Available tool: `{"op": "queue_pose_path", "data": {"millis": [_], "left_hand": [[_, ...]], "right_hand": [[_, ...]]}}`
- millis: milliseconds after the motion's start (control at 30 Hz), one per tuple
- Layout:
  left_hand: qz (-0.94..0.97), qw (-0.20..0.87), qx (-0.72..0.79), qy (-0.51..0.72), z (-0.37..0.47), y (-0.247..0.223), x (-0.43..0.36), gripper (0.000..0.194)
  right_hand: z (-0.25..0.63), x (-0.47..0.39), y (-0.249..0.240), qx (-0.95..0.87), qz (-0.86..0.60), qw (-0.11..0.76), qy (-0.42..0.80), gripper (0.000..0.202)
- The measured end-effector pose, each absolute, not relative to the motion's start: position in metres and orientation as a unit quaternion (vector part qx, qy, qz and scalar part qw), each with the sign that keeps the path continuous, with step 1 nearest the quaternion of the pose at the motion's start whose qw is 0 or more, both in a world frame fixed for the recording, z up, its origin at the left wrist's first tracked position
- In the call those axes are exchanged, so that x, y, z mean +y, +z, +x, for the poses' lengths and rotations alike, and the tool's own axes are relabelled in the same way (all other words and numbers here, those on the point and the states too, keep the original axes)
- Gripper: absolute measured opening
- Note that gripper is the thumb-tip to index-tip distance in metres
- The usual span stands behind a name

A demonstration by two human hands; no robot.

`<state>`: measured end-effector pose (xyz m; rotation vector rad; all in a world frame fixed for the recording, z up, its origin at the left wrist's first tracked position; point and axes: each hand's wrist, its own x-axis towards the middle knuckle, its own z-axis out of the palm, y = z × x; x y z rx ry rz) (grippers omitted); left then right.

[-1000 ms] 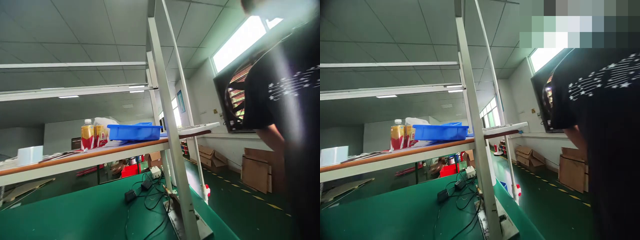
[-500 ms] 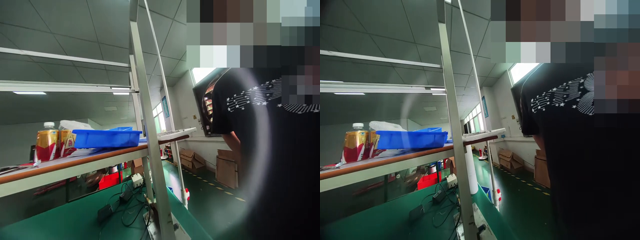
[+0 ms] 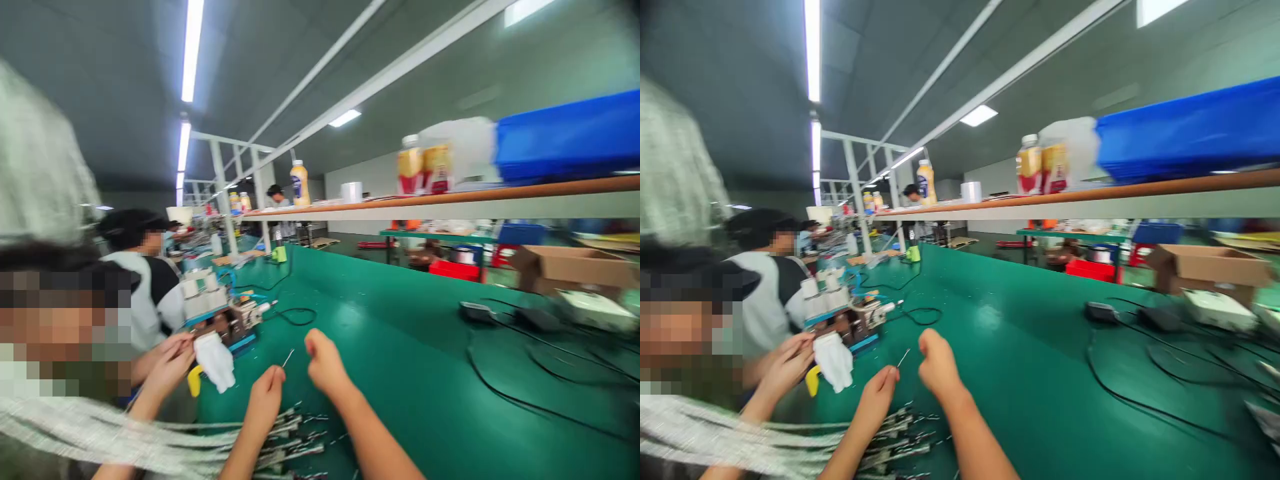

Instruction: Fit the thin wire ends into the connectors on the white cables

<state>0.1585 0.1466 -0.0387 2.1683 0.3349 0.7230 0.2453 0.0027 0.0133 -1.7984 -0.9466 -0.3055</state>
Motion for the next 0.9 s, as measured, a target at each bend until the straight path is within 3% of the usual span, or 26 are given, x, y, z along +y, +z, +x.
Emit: {"op": "queue_pose_path", "data": {"millis": [167, 233, 367, 533, 900], "left_hand": [[0.855, 0.417, 0.132, 0.278, 0.146, -0.048, 0.169, 0.043], [0.855, 0.428, 0.117, 0.267, 0.148, -0.048, 0.163, 0.044], [0.855, 0.443, 0.089, 0.256, 0.146, -0.047, 0.16, 0.045], [0.861, 0.436, 0.071, 0.251, 0.144, -0.047, 0.161, 0.045], [0.86, 0.44, 0.059, 0.252, 0.142, -0.047, 0.16, 0.05]], "right_hand": [[0.266, 0.013, 0.02, -0.37, -0.697, 0.604, -0.107, 0.005], [0.262, 0.01, 0.02, -0.384, -0.686, 0.612, -0.088, 0.011], [0.246, 0.022, 0.015, -0.45, -0.703, 0.545, -0.076, 0.028], [0.242, 0.03, 0.011, -0.473, -0.732, 0.48, -0.105, 0.033], [0.237, 0.029, 0.018, -0.485, -0.714, 0.503, -0.052, 0.027]]}}
